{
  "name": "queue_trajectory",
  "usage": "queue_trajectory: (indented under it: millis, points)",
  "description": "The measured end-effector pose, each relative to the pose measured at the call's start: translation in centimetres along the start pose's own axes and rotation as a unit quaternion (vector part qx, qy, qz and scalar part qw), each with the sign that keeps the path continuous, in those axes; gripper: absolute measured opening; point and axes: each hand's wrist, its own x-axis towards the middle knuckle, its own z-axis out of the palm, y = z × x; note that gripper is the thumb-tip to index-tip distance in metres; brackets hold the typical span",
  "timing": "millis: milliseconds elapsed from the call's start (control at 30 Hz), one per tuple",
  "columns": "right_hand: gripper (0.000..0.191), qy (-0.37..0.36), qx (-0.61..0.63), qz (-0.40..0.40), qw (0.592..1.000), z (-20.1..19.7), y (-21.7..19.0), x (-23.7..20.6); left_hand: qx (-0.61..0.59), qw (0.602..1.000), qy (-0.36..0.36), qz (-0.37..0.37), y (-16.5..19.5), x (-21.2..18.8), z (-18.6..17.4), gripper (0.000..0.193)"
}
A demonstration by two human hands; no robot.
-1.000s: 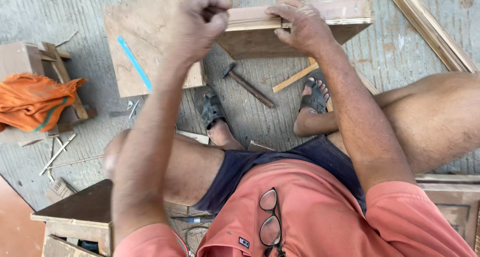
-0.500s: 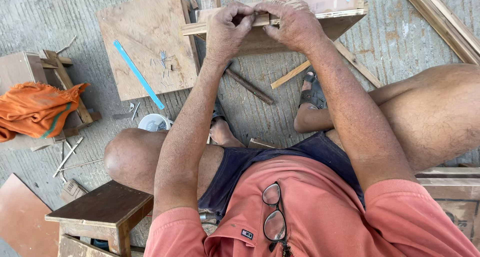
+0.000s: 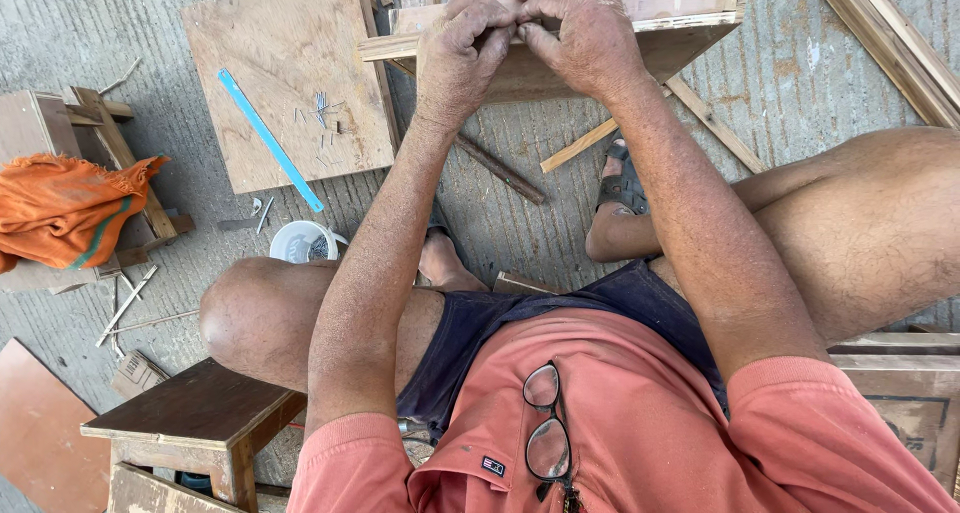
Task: The person sits on the floor assembling a wooden drawer. They position a wooden strip against the drawer box, place nails, and hammer the nails in with a hammer, working along the edge and repositioning the drawer as they fasten the pieces together.
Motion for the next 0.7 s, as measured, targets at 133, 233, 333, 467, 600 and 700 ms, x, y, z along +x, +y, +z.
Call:
queue_trajectory:
  millis: [133, 233, 333, 467, 600, 700]
  points:
    - [0.019, 0.004, 0.004, -0.029, 1.000, 0.2, 0.2, 0.1, 0.021, 0.999, 0.004, 0.035, 0.5, 0.0, -0.4, 0.014]
    - [0.020, -0.016, -0.004, 0.018, 1.000, 0.5, 0.1, 0.1, 0.027, 0.999, -0.025, 0.014, 0.5, -0.2, -0.6, 0.012]
    - [0.020, 0.001, -0.009, -0.003, 1.000, 0.7, -0.2, 0.2, 0.035, 0.998, 0.000, 0.059, -0.2, -0.6, -0.6, 0.014]
    - [0.019, 0.002, -0.002, -0.010, 1.000, 0.8, -0.4, 0.4, -0.002, 0.997, 0.071, 0.009, -2.8, -3.0, -0.3, 0.014]
    - [0.014, 0.003, -0.006, -0.005, 1.000, 0.8, -0.4, 0.6, -0.178, 0.922, 0.255, -0.233, -5.8, -10.3, 1.2, 0.013]
    - [0.009, 0.001, -0.054, -0.021, 0.998, 0.9, -0.5, 0.9, -0.072, 0.883, 0.063, -0.459, -8.3, -15.2, 3.5, 0.032]
